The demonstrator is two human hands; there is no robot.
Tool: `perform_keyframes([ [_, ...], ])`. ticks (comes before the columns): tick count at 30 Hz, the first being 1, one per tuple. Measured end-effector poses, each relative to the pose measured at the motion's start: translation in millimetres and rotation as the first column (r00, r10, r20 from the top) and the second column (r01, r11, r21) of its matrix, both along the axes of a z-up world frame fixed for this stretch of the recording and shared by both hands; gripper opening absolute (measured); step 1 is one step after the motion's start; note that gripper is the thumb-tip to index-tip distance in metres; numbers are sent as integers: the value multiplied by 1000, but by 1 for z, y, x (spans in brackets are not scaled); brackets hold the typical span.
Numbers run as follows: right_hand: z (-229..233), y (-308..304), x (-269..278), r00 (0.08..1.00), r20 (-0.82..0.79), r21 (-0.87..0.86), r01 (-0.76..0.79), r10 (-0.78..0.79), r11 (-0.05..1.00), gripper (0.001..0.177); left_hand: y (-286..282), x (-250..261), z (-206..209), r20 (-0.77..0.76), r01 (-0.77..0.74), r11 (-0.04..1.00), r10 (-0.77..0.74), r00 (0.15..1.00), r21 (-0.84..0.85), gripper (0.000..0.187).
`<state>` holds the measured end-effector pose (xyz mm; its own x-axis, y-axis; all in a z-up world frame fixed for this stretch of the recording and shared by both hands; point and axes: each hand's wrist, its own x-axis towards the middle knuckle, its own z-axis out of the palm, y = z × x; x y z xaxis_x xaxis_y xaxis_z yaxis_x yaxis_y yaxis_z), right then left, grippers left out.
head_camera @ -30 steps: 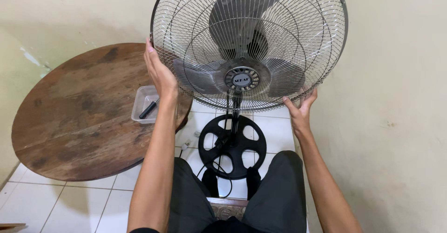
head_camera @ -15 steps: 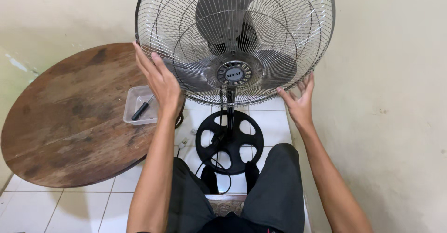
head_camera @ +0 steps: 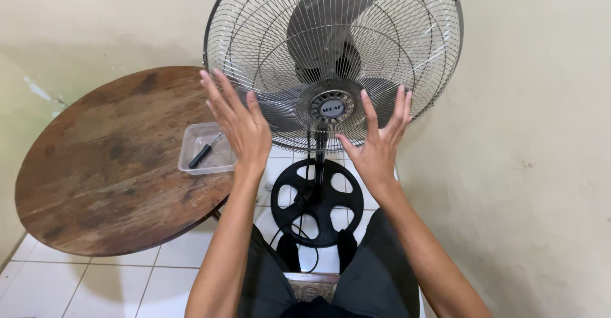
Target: The person assembles an electric fan by attaching the rear grille, mounting the fan blades, and securing the front grille. The person uses a screwdriver to tighten screws on the rear grille and aligns the blades onto the motor shaft before snapping the front grille into place.
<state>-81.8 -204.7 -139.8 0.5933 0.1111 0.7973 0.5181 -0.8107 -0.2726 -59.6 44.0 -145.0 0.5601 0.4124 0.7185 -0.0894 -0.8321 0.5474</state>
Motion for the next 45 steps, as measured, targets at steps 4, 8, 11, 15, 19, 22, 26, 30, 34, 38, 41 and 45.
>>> perform_keyframes([
  [4, 8, 5, -3, 996, 66, -30, 65, -63, 997, 94, -18, -11, 5, 88, 37, 975, -57, 994, 220, 59],
  [8, 18, -2, -9, 993, 79, -62, 92, -87, 994, 75, -26, -21, 17, 176, 135, 972, -169, 970, 193, 60],
  [11, 33, -5, -10, 993, 109, -46, 56, -50, 997, 78, -27, -24, 32, 223, 128, 970, -174, 959, 206, 57],
  [15, 51, -4, -12, 984, 175, -28, -24, 28, 999, 69, -35, -25, 50, 311, 138, 956, -218, 925, 261, 57],
  [19, 64, -5, -18, 948, 230, 29, -233, 220, 972, 50, -45, -25, 56, 308, 157, 933, -261, 915, 323, 49],
  [22, 72, -2, -22, 920, 219, 138, -360, 326, 923, 34, -47, -24, 57, 228, 281, 928, -337, 913, 246, 28],
  [26, 81, -2, -30, 958, 151, 117, -262, 243, 958, 17, -44, -31, 55, 301, 280, 919, -360, 883, 276, 13],
  [30, 86, -1, -31, 948, 259, 4, -192, 184, 981, 24, -44, -36, 56, 346, 269, 917, -365, 864, 296, 27],
  [34, 82, -2, -27, 971, 154, 41, -189, 180, 981, 29, -42, -35, 52, 315, 283, 914, -370, 874, 290, 27],
  [38, 76, -5, -24, 981, 139, -1, -139, 138, 990, 37, -42, -37, 49, 278, 261, 917, -347, 896, 303, 30],
  [41, 78, -7, -23, 974, 163, -15, -155, 155, 988, 51, -44, -38, 58, 238, 255, 916, -334, 912, 309, 43],
  [45, 89, -10, -25, 974, 179, -59, -131, 140, 990, 61, -46, -38, 63, 180, 265, 913, -330, 927, 309, 54],
])
